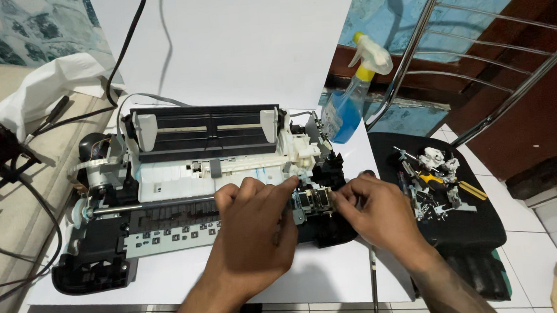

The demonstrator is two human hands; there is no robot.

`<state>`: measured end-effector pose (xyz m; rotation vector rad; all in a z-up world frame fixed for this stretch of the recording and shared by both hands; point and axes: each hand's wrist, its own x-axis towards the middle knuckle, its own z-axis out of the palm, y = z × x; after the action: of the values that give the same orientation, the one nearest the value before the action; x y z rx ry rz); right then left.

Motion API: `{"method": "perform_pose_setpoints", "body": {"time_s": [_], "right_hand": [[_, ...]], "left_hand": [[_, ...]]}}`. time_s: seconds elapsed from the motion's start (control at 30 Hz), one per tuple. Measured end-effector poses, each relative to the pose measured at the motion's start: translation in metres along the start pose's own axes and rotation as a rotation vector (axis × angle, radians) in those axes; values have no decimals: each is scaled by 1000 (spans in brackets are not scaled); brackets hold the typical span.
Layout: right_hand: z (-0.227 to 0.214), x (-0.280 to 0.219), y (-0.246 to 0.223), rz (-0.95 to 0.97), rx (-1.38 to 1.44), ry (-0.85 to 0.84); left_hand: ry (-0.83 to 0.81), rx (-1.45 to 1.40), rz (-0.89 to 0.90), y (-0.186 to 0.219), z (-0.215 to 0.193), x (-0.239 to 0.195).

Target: The person works on the internal mechanism of a disassembled printer, manipulating small plastic components and gears with their hands. They repeatedly remove and reinsert parts into the printer's chassis while seated at a white table.

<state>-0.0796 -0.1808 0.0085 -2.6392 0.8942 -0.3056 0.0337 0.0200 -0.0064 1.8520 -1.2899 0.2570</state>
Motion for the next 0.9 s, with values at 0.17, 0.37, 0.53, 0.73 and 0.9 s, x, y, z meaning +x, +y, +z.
{"method": "perform_pose_setpoints", "body": {"time_s": [0.17,0.37,0.53,0.73,0.9], "right_hand": [[3,0,4,-36,24,17],[1,2,7,-98,39,31],[-2,6,15,-88,179,-7],[1,3,16,-170,93,-3],[-2,-2,11,-205,16,35]], "left_hand": [[-6,17,0,-2,3,-2],[-5,-1,11,0,2,-1],[-33,-22,132,2,2,-2],[-231,-49,250,16,14,-7],[-161,214,264,21,29,-16]]}}
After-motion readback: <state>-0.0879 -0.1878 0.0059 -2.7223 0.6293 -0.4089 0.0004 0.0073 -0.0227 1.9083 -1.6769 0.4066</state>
